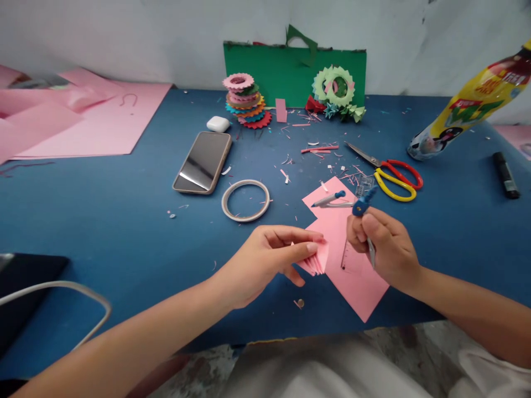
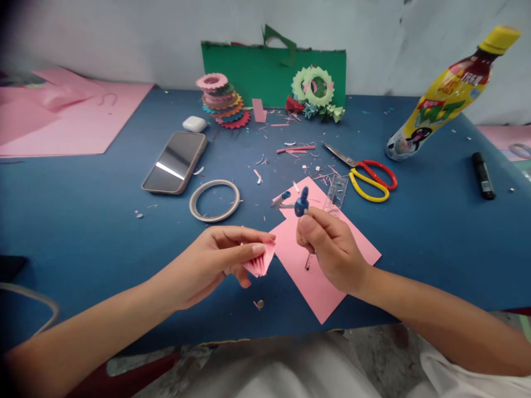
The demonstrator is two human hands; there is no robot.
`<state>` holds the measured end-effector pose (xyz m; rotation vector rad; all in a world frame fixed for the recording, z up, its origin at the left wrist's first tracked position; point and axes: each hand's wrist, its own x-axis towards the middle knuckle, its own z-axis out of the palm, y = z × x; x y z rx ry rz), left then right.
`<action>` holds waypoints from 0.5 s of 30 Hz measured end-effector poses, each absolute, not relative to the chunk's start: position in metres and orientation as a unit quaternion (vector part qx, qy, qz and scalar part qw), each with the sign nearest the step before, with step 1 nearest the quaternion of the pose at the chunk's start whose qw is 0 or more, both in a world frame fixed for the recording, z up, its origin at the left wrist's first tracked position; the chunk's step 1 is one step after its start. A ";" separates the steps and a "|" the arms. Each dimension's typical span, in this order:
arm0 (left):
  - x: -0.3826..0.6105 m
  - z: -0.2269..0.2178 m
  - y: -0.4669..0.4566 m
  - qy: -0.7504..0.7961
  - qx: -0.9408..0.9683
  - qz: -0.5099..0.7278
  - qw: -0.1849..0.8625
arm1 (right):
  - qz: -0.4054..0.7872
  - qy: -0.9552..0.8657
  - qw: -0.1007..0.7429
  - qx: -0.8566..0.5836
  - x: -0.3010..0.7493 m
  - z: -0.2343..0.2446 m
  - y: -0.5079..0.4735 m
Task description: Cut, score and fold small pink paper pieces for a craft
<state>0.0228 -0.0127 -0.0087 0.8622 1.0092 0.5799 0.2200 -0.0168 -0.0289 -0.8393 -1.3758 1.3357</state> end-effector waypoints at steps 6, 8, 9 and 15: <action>0.023 -0.007 -0.017 0.472 0.463 0.248 0.708 | 0.506 -0.587 0.555 -0.303 0.222 -0.026 -0.024; 0.023 -0.006 -0.017 0.474 0.471 0.240 0.704 | 0.468 -0.622 0.549 -0.305 0.222 -0.025 -0.025; 0.023 -0.006 -0.017 0.473 0.473 0.239 0.704 | 0.448 -0.642 0.543 -0.303 0.222 -0.026 -0.025; 0.023 -0.007 -0.017 0.466 0.479 0.240 0.704 | 0.320 -0.758 0.501 -0.269 0.226 -0.030 -0.021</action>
